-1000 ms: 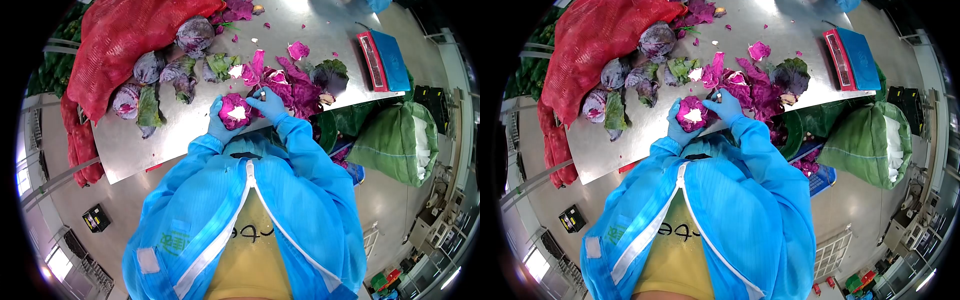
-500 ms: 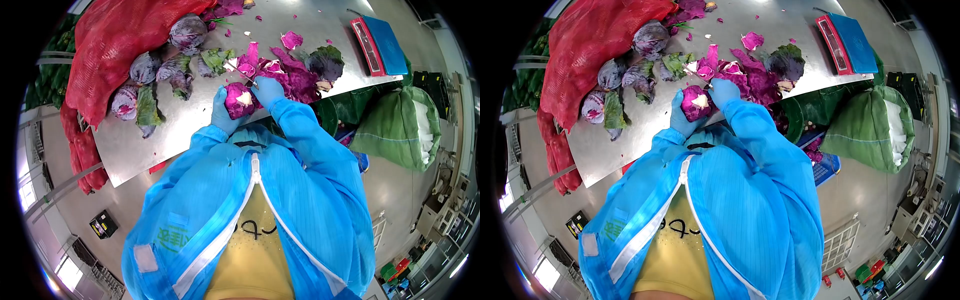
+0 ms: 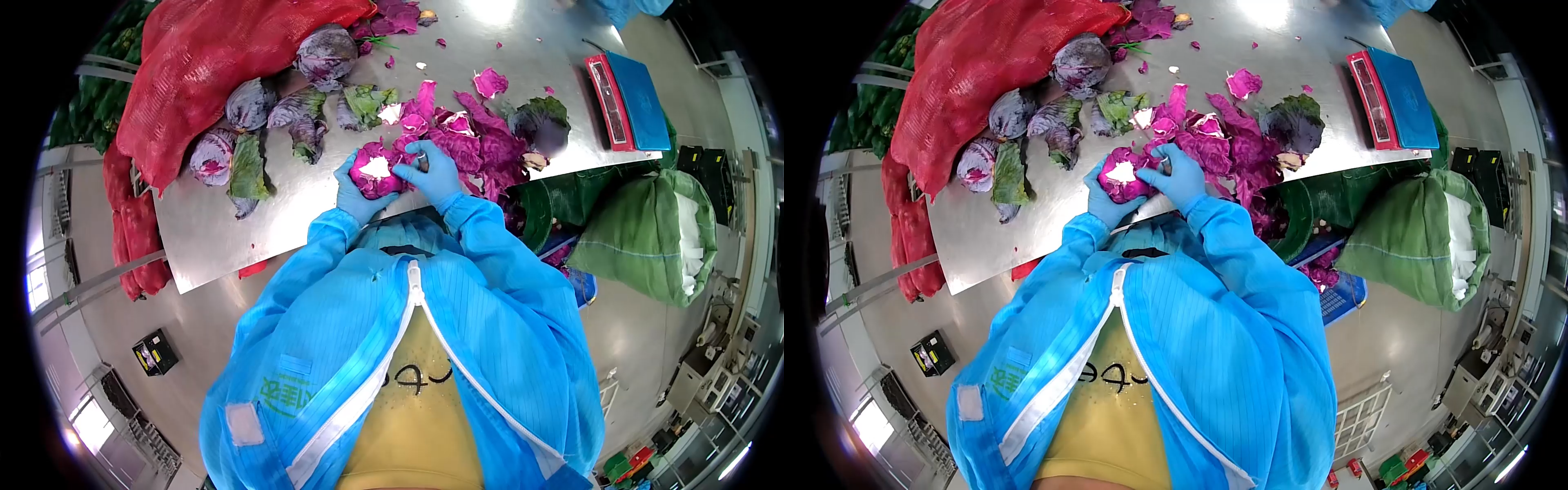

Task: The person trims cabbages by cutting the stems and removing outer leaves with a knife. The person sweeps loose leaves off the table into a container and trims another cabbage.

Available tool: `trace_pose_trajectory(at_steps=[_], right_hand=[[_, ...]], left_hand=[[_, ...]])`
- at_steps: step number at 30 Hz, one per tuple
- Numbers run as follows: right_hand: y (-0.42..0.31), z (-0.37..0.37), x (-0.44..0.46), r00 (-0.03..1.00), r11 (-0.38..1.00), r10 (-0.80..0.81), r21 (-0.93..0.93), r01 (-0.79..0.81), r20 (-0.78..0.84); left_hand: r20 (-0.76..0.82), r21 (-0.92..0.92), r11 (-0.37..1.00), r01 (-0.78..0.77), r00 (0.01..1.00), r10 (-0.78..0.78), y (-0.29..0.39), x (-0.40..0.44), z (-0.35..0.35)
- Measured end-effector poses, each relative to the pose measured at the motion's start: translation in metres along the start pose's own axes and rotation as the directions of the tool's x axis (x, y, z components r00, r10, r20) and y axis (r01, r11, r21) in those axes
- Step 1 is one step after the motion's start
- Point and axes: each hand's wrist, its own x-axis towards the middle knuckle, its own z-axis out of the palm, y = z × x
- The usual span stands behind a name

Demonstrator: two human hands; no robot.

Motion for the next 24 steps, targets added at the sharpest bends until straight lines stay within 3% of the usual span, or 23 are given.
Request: trace_pose_trajectory(at_steps=[2, 4, 6, 10, 12, 13, 18, 20, 22, 23, 24], right_hand=[[-0.004, -0.001, 0.0, 0.98, 0.978, -0.116, -0.152, 0.141, 0.159], [-0.004, -0.004, 0.007, 0.976, 0.982, -0.095, -0.143, 0.124, 0.194], [-0.005, -0.009, 0.014, 0.948, 0.973, -0.126, -0.151, 0.176, 0.293], [-0.007, -0.003, 0.011, 0.922, 0.867, -0.282, -0.342, 0.363, 0.264], [-0.004, -0.002, 0.006, 0.836, 0.603, -0.444, -0.583, 0.544, 0.322], [-0.002, 0.002, 0.006, 0.78, 0.518, -0.57, -0.624, 0.585, 0.259], [0.006, -0.003, 0.006, 0.734, 0.512, -0.646, -0.594, 0.62, 0.209], [0.011, -0.006, -0.001, 0.726, 0.526, -0.667, -0.584, 0.618, 0.168], [0.016, -0.007, -0.013, 0.814, 0.682, -0.575, -0.504, 0.53, 0.078], [0.019, -0.005, -0.015, 0.81, 0.734, -0.583, -0.474, 0.487, -0.07], [0.025, -0.003, -0.021, 0.811, 0.734, -0.581, -0.474, 0.486, -0.069]], left_hand=[[0.039, -0.031, 0.999, -0.007, 0.999, 0.008, 0.005, 0.001, -0.003], [0.035, -0.074, 0.997, -0.012, 0.999, 0.015, 0.008, 0.003, -0.006], [0.05, 0.012, 0.999, 0.039, 0.998, -0.04, 0.017, 0.003, -0.009], [0.065, 0.094, 0.994, 0.059, 0.996, -0.065, 0.016, 0.01, -0.009], [0.093, 0.054, 0.99, 0.133, 0.986, -0.138, 0.02, 0.012, -0.007], [0.094, 0.055, 0.99, 0.134, 0.986, -0.138, 0.024, 0.015, -0.008], [0.192, -0.082, 0.982, 0.17, 0.969, -0.152, 0.023, 0.022, -0.011], [0.174, 0.017, 0.987, 0.16, 0.972, -0.16, 0.007, 0.022, -0.007], [0.035, 0.047, 0.993, 0.108, 0.993, -0.11, 0.018, 0.015, -0.008], [0.007, 0.109, 0.983, 0.145, 0.989, -0.147, 0.024, 0.013, -0.011], [-0.027, 0.067, 0.973, 0.221, 0.975, -0.22, 0.011, 0.017, -0.011]])
